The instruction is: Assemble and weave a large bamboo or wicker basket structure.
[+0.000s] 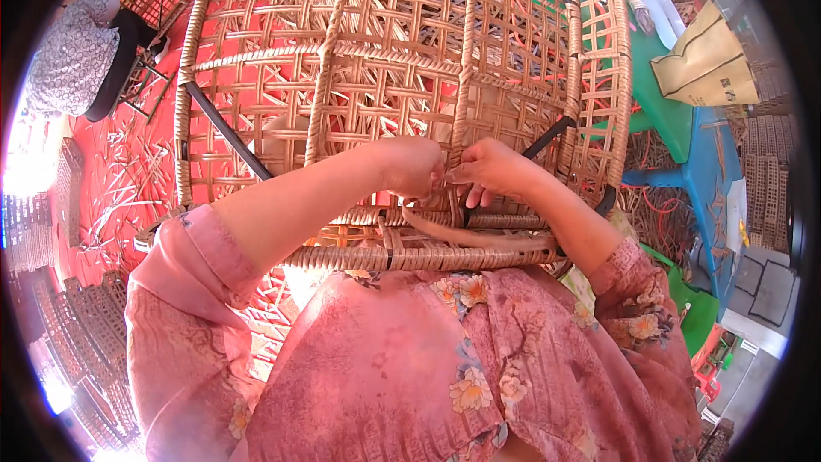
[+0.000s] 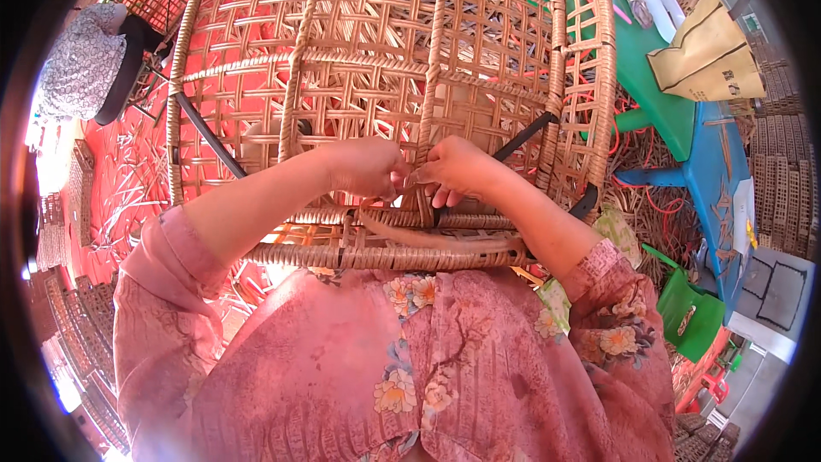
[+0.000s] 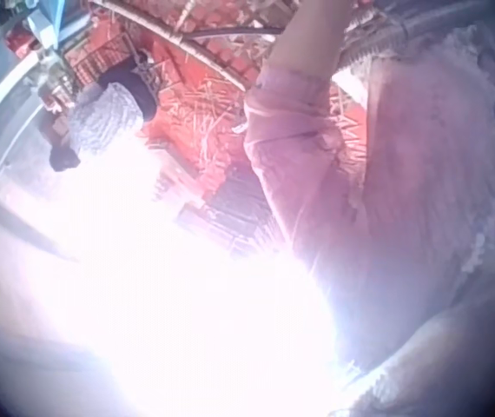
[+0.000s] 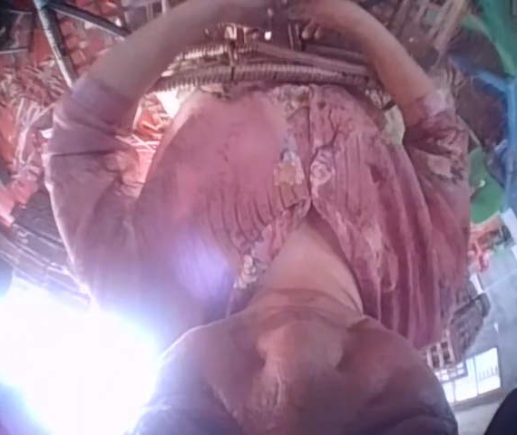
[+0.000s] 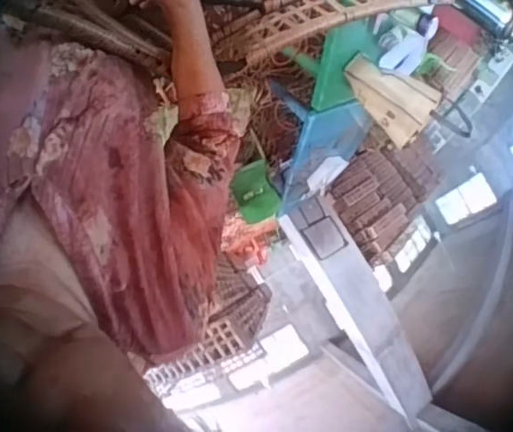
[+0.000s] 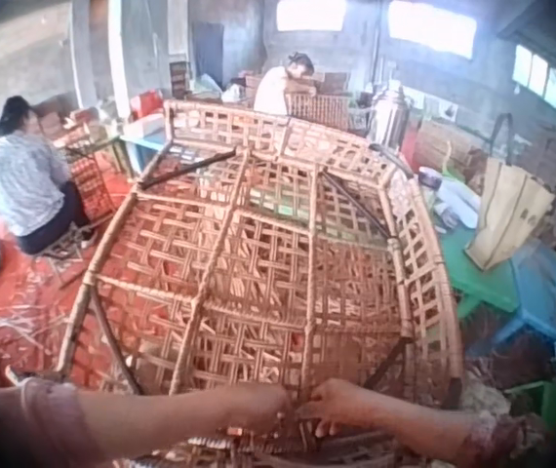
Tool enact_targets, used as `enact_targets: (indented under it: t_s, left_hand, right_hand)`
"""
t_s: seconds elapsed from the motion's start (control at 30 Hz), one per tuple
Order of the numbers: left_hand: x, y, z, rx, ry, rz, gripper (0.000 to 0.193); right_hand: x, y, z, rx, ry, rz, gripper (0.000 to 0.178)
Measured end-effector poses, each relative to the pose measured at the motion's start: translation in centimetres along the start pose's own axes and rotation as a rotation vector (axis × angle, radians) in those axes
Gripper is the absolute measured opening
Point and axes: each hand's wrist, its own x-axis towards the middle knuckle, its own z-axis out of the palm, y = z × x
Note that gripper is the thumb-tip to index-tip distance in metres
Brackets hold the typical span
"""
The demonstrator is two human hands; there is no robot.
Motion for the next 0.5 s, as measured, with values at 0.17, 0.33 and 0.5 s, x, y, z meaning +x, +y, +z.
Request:
enact_targets:
  t_s: [0.17, 0.33, 0.5]
  left_hand:
    - [0.3, 0.9, -0.4, 0.125, -0.143, 0.112, 0.012]
    - [0.8, 0.0, 0.0, 0.062, -0.242, 0.076, 0.014]
    - [-0.2, 0.7, -0.9, 0.010, -0.177, -0.009, 0.018]
  right_hand:
    - [-0.5, -1.0, -0.4, 0.135, 0.100, -0.003, 0.026]
    - [-0.7, -1.7, -1.2, 0.000, 0.090, 0.026, 0.026]
    - [-0.4, -0.8, -0.4, 0.028, -0.075, 0.060, 0.024]
